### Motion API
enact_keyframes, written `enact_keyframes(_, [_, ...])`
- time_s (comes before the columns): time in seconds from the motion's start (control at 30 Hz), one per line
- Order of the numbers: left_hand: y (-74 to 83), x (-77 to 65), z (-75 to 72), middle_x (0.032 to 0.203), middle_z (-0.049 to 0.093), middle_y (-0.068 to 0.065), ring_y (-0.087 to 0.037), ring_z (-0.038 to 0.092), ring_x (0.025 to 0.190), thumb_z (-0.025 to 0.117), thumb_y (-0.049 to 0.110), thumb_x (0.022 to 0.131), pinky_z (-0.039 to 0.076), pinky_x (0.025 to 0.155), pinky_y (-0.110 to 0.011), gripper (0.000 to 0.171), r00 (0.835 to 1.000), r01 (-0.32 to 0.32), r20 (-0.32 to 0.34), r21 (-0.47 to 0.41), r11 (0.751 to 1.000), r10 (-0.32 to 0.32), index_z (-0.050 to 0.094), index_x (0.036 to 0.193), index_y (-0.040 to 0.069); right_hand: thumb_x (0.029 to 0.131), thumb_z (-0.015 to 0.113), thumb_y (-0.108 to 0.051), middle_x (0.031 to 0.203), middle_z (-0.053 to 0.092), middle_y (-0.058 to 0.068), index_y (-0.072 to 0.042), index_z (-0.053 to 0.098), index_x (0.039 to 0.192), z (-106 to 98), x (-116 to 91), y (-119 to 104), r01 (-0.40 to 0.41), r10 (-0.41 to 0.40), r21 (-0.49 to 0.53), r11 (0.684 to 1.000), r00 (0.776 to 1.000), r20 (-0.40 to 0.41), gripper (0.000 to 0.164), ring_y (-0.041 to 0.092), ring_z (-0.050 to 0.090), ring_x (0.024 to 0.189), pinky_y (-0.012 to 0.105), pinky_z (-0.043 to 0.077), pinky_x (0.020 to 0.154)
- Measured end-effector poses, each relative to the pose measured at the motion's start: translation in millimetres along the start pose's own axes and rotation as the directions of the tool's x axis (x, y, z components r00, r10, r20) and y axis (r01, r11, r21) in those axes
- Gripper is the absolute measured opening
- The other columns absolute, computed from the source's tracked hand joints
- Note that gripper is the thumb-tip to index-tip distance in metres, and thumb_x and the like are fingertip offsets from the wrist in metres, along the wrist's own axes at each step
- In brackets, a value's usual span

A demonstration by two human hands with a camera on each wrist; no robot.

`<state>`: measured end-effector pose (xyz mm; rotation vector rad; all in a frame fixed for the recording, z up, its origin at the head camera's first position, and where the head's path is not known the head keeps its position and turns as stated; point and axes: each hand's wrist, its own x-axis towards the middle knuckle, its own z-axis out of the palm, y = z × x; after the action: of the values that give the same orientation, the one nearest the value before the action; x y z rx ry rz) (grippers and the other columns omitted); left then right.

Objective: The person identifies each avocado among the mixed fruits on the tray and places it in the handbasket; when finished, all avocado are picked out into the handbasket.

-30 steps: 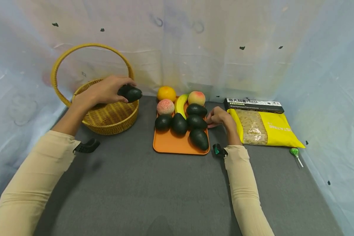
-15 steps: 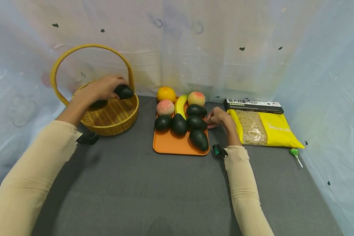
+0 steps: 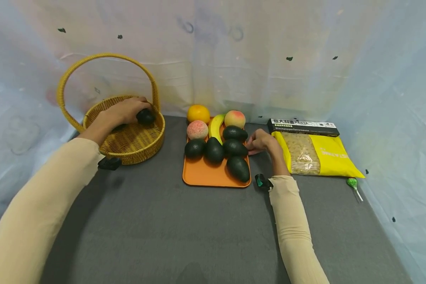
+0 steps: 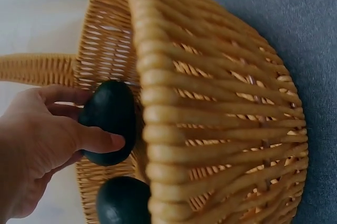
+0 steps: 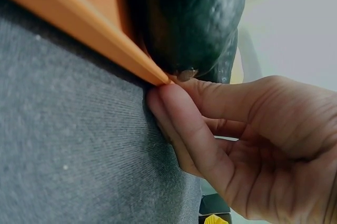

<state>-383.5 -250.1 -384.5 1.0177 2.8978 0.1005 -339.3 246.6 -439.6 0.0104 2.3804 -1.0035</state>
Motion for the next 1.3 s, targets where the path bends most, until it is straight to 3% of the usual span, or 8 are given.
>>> enact_keyframes(0.3, [-6.0, -3.6, 10.7, 0.133, 0.055, -0.027, -0.051, 0.058, 0.122, 0.076, -0.017, 0.082, 0.049, 0.103, -0.064, 0.057, 0.998, 0.050, 0.025, 0.037, 0.998, -0.051, 0.061, 0.134, -0.001, 0.100, 0.063, 0.001, 0.091, 0.068, 0.010, 0.007, 0.071, 0.101, 4, -2, 0, 0.011, -0.011, 0.002, 1.000, 1.000, -0.005, 0.010, 0.017, 0.073, 0.076, 0.033, 0.066, 0.080])
enact_keyframes(0.57, [-9.2, -2.3, 11.2, 0.145, 0.051, -0.028, -0.052, 0.051, 0.133, 0.073, -0.016, 0.085, 0.044, 0.110, -0.066, 0.062, 0.993, 0.108, 0.033, 0.038, 0.993, -0.110, 0.056, 0.143, 0.001, 0.100, 0.064, 0.001, 0.092, 0.067, 0.009, 0.008, 0.071, 0.105, -1, -2, 1, -0.007, 0.007, 0.009, 1.000, 1.000, 0.006, 0.011, 0.015, 0.074, 0.074, 0.031, 0.065, 0.079])
enact_keyframes(1.0, [-5.0, -3.3, 10.3, 0.140, 0.053, -0.032, -0.054, 0.055, 0.126, 0.079, -0.013, 0.083, 0.048, 0.105, -0.066, 0.064, 0.995, 0.100, 0.010, 0.031, 0.994, -0.101, 0.057, 0.142, 0.000, 0.098, 0.066, 0.001, 0.088, 0.069, 0.007, 0.007, 0.072, 0.101, -1, 0, 0, -0.016, 0.016, 0.045, 0.999, 1.000, 0.012, 0.009, 0.014, 0.075, 0.070, 0.032, 0.066, 0.077])
enact_keyframes(1.3, [-5.9, -6.5, 12.1, 0.145, 0.049, -0.031, -0.054, 0.053, 0.127, 0.081, -0.008, 0.084, 0.049, 0.102, -0.066, 0.066, 0.993, 0.103, 0.045, 0.050, 0.993, -0.106, 0.054, 0.145, 0.000, 0.099, 0.066, 0.001, 0.091, 0.068, 0.009, 0.007, 0.072, 0.104, -1, 2, -1, -0.004, 0.003, 0.034, 0.999, 1.000, 0.016, 0.010, 0.014, 0.074, 0.072, 0.032, 0.066, 0.079])
